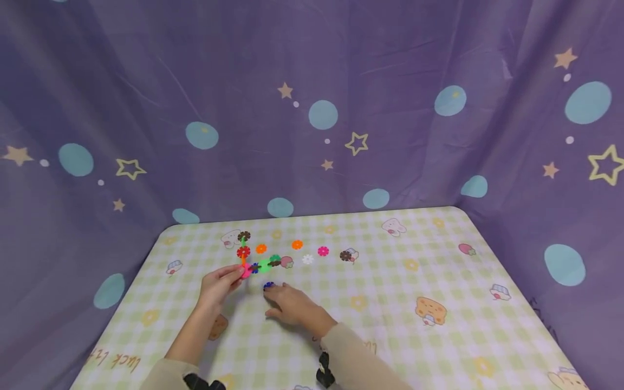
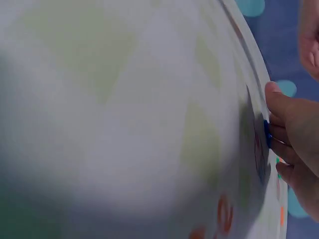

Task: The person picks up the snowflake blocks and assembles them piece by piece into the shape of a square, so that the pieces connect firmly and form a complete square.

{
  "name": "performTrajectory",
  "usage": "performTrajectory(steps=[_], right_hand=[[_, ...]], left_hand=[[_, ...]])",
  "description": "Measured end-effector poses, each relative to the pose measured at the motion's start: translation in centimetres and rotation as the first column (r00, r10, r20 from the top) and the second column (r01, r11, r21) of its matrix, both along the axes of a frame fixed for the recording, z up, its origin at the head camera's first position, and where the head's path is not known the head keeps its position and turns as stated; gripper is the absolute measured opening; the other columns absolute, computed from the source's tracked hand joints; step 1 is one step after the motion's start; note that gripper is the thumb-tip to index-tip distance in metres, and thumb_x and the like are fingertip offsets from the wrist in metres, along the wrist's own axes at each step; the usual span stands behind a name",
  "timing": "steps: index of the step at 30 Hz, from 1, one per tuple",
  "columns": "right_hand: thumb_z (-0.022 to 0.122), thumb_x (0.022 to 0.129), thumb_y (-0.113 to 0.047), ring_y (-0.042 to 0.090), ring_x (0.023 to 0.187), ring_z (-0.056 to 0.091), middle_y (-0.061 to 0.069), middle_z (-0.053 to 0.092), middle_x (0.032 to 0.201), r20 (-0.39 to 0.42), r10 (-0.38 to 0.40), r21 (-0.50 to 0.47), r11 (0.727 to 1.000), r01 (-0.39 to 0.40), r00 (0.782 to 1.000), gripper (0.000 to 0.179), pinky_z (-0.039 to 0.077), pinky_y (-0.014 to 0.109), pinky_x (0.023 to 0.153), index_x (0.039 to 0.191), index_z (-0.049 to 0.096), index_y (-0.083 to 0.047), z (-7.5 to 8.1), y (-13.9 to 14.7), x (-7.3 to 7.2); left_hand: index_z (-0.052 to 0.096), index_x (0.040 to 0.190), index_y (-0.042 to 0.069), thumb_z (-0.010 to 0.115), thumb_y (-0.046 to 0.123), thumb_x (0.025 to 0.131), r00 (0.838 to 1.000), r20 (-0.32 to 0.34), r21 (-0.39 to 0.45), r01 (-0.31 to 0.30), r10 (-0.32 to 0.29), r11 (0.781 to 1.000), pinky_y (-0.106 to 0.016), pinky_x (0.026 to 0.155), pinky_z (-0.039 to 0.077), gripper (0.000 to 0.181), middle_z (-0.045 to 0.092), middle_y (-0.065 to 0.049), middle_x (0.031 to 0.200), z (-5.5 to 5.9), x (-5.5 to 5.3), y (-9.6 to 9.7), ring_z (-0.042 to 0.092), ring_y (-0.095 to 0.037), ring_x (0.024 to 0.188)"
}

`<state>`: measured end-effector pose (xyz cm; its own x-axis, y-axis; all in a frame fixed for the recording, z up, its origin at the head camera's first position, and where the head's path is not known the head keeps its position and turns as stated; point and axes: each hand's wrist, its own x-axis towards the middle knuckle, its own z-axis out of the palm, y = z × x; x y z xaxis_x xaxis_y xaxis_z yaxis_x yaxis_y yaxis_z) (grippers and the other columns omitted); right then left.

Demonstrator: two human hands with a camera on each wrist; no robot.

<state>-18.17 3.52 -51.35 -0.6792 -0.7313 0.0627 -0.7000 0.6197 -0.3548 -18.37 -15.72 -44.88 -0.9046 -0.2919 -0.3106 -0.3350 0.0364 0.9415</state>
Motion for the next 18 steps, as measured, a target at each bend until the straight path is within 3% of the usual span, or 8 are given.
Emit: performTrajectory(steps=[7,11,14,18], right_hand=[[0.063,0.091,-0.035,0.022,0.128,0.056,0.006,0.06,0.135,-0.012,-0.015,-0.098,0.995,0.013,1.0,0.044,0.04,0.043,0.113,0.126,0.062,-0.008,-0.3,5.9,1.5],[0.065,0.09,-0.036,0.023,0.126,0.057,0.005,0.062,0.134,0.028,-0.076,-0.101,0.992,0.078,0.997,0.044,0.04,0.043,0.112,0.124,0.064,-0.009,-0.2,8.9,2.7],[0.066,0.089,-0.034,0.023,0.124,0.059,0.004,0.063,0.131,0.067,-0.121,-0.106,0.986,0.127,0.99,0.042,0.04,0.042,0.112,0.123,0.064,-0.009,-0.1,10.5,3.2],[0.068,0.088,-0.026,0.022,0.116,0.064,0.006,0.069,0.121,0.053,-0.126,-0.146,0.98,0.132,0.991,0.035,0.047,0.039,0.105,0.118,0.067,-0.007,0.2,11.4,3.1]], left_hand=[[0.064,0.118,-0.004,0.067,0.01,0.089,1.0,0.012,-0.012,0.009,-0.009,1.0,-0.024,0.079,0.059,0.032,0.07,-0.001,0.093,-0.4,0.2,0.1,0.063,-0.001,0.071],[0.064,0.117,-0.003,0.067,0.01,0.089,0.999,0.02,-0.006,0.033,-0.033,0.999,-0.023,0.078,0.058,0.032,0.07,0.001,0.09,-0.7,0.1,0.3,0.062,-0.002,0.071],[0.064,0.116,-0.004,0.068,0.011,0.089,0.999,0.016,0.004,0.045,-0.045,0.999,-0.021,0.076,0.058,0.032,0.07,0.004,0.086,-1.0,0.1,0.5,0.062,-0.001,0.071],[0.064,0.117,-0.004,0.068,0.011,0.088,0.999,0.01,0.025,0.048,-0.048,0.999,-0.02,0.076,0.058,0.032,0.069,0.004,0.086,-1.3,0.1,0.9,0.063,-0.001,0.071]])
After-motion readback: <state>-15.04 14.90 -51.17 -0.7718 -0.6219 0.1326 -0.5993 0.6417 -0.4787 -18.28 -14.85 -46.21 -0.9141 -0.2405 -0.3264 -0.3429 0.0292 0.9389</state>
